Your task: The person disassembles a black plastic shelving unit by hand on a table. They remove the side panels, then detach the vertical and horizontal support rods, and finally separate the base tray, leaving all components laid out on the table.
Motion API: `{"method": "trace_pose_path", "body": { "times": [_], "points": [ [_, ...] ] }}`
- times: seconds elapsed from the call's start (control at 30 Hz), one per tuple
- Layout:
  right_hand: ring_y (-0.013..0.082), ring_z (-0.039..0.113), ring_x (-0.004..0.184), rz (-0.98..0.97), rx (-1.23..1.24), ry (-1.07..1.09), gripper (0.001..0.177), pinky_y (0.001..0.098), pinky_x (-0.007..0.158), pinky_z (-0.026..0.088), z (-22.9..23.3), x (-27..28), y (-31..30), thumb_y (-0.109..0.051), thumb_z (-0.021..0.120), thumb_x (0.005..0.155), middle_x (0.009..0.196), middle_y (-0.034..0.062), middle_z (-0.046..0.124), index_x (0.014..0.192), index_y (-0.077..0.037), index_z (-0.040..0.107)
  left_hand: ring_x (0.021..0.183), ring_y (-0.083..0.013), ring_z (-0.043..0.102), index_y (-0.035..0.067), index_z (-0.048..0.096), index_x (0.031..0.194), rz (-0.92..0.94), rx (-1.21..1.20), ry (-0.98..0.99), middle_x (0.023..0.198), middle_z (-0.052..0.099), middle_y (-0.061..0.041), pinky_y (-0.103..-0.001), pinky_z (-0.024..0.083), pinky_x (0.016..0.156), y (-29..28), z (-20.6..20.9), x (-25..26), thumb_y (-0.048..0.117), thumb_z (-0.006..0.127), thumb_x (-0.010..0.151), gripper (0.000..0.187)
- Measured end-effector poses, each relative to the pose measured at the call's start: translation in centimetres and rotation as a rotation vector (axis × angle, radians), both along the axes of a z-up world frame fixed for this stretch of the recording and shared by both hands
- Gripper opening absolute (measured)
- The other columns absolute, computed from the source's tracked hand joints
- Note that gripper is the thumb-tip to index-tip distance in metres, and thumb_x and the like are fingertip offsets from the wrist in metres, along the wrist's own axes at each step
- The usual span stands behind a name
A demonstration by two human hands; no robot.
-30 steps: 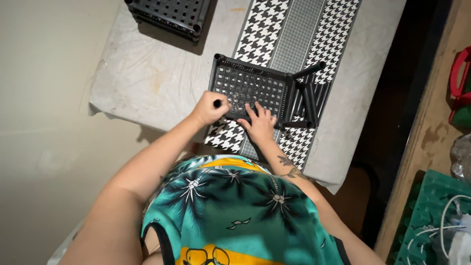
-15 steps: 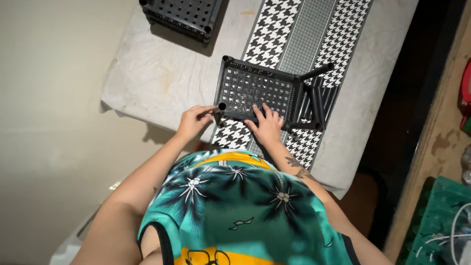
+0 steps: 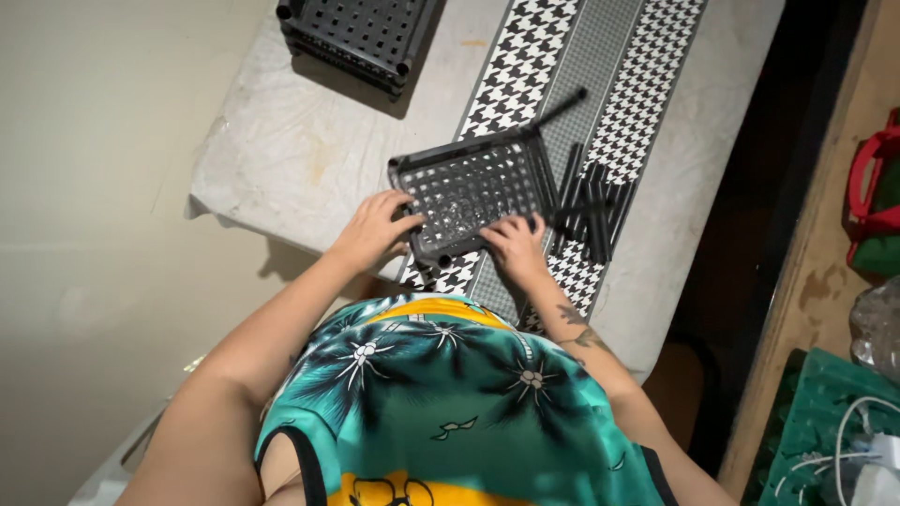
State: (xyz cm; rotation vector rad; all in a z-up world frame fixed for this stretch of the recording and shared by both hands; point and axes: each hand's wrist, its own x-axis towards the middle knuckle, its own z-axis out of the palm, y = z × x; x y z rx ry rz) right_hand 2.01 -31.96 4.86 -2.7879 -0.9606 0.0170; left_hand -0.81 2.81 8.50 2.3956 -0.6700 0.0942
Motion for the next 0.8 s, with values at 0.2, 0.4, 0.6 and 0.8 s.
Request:
{"method": "trace_pose_path", "body": {
  "times": [0.2, 0.4, 0.6, 0.8],
  "points": [
    [0.0336, 0.049, 0.134, -0.236, 0.113, -0.07, 0.045, 0.054, 0.11, 0.034, 2.7, 2.2, -0.6, 0.0, 0.072, 0.081, 0.132, 0.0108, 0.062, 0.119, -0.023, 0.071, 0.109, -0.0232, 0.062, 0.016, 0.076, 0.099, -0.191, 0.223, -0.1, 0.102, 0.067, -0.001, -0.055, 0.033, 0.114, -1.5, -0.8, 3.3, 0.042, 0.076, 0.08, 0.032],
    [0.0312, 0.063, 0.113, -0.675, 1.448, 0.762, 0.035, 0.0424, 0.104, 0.048, 6.7, -2.2, 1.0, -0.009, 0.051, 0.087, 0.115, 0.0131, 0.071, 0.116, -0.001, 0.069, 0.1, -0.0246, 0.063, 0.013, 0.074, 0.096, -0.132, 0.147, 0.008, 0.096, 0.067, -0.004, -0.048, 0.041, 0.1, -5.6, -2.6, 3.1, 0.045, 0.073, 0.084, 0.034],
    [0.0242, 0.064, 0.104, -0.421, 1.428, 0.287, 0.039, 0.0373, 0.117, 0.045, 8.7, -6.0, 0.0, -0.026, 0.042, 0.11, 0.103, 0.0163, 0.063, 0.1, 0.005, 0.062, 0.106, -0.0301, 0.061, 0.025, 0.066, 0.131, -0.291, 0.135, 0.205, 0.116, 0.062, -0.007, -0.044, 0.05, 0.089, -11.3, -1.8, 3.1, 0.029, 0.069, 0.091, 0.04],
    [0.0138, 0.051, 0.064, -0.811, 1.204, 0.323, 0.055, 0.0313, 0.064, 0.04, 6.3, -3.5, -0.3, -0.031, 0.041, 0.111, 0.067, 0.0064, 0.058, 0.067, -0.002, 0.056, 0.125, -0.0306, 0.055, 0.044, 0.047, 0.148, -0.522, 0.206, 0.236, 0.143, 0.049, -0.007, -0.043, 0.049, 0.103, -13.6, -1.5, 4.8, 0.008, 0.061, 0.088, 0.072]
  ]
}}
